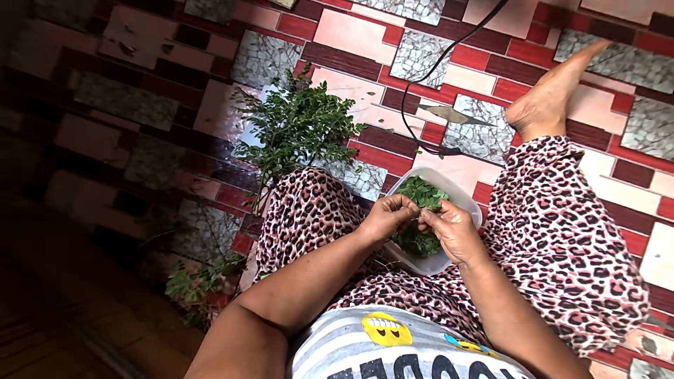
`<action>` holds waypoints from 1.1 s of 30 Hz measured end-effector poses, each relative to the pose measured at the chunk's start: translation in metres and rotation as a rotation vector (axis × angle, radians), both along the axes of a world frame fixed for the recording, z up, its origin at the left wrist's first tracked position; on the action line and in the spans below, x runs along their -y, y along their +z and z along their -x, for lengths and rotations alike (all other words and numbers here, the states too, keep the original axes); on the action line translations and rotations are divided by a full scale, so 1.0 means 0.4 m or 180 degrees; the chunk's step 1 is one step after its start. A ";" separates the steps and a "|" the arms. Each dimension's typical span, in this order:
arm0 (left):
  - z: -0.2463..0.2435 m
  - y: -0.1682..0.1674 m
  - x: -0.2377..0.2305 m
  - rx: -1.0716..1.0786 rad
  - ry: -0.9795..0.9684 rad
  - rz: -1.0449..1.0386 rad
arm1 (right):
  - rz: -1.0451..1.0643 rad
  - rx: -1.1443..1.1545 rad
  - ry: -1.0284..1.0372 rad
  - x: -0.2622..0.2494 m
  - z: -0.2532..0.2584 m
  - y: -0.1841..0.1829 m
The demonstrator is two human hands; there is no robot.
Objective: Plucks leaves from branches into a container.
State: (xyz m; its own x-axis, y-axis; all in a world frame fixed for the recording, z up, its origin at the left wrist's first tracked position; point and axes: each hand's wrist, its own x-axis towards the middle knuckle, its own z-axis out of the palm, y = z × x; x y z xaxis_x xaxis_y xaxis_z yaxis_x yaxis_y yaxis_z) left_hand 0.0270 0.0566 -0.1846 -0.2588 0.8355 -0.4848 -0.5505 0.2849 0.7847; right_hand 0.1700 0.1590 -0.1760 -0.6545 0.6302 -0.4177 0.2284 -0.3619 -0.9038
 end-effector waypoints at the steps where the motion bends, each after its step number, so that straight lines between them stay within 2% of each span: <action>1: 0.000 0.001 0.000 -0.0013 -0.0001 0.0016 | -0.0086 0.0081 0.0044 0.000 0.001 0.003; 5: 0.002 -0.005 0.001 -0.0092 0.0022 0.0041 | -0.0500 0.0392 0.0448 -0.011 -0.009 0.014; 15: 0.001 -0.004 0.002 -0.0097 -0.0051 -0.0039 | 0.0193 -0.0032 0.0138 -0.011 -0.008 0.007; 21: -0.001 -0.005 0.002 -0.0173 -0.0104 -0.0057 | 0.0104 0.0029 -0.0017 -0.004 -0.003 0.003; 29: 0.001 -0.005 0.003 -0.0170 -0.0045 -0.0027 | -0.0113 0.0321 0.0404 -0.014 -0.013 0.012; 33: 0.001 -0.006 0.004 -0.0174 -0.0107 -0.0061 | -0.0212 0.0294 0.0416 -0.011 -0.010 0.010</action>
State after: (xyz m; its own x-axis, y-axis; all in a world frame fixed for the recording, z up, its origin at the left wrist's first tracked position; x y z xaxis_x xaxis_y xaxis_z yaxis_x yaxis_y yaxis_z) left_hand 0.0265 0.0550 -0.1869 -0.2559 0.8532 -0.4546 -0.4972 0.2871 0.8188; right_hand 0.1739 0.1634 -0.1721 -0.6934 0.5705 -0.4401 0.3529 -0.2636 -0.8978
